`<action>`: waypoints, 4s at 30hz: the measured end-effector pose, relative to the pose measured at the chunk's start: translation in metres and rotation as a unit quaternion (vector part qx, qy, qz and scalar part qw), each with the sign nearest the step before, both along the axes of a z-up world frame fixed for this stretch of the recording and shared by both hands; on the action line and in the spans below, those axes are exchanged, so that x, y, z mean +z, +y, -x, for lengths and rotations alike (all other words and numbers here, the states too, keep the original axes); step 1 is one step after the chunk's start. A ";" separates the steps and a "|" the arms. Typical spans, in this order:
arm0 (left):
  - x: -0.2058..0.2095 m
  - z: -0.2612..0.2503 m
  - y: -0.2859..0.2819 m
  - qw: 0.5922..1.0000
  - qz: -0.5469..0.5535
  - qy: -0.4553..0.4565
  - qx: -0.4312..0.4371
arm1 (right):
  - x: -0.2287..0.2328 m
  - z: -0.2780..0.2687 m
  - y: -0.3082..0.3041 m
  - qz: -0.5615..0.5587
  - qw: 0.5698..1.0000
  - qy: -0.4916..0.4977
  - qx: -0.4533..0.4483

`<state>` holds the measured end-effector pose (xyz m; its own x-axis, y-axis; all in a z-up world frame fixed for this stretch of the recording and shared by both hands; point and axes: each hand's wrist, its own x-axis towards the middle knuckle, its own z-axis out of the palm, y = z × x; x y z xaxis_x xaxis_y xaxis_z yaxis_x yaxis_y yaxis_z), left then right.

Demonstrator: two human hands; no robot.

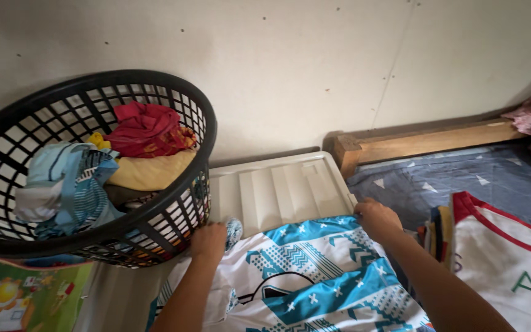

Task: The person takes a white and teal patterned shirt from a laundry basket, lays it on a plastic bin lid, and folds it neatly. They then take a light blue shirt, fold it, and place it on top of the first folded shirt.

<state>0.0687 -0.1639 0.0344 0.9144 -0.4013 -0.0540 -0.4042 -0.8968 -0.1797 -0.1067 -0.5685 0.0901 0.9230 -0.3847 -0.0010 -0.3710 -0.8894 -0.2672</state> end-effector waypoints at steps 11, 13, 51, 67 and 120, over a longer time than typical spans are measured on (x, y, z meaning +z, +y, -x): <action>0.054 0.106 0.088 0.915 0.358 -0.038 0.180 | 0.026 0.038 -0.017 -0.063 0.994 -0.073 0.059; 0.059 0.115 0.105 0.892 0.416 -0.106 0.139 | 0.028 0.047 -0.019 -0.068 0.995 -0.060 0.048; 0.014 0.123 0.188 0.886 0.449 -0.029 0.109 | -0.041 0.090 0.009 0.050 0.993 -0.043 0.093; -0.034 0.115 0.161 0.793 0.490 -0.126 0.340 | -0.108 0.061 -0.030 -0.151 0.971 0.046 -0.178; -0.037 0.061 0.211 0.873 0.475 0.030 0.110 | -0.022 0.041 0.384 -0.211 0.823 -0.157 0.504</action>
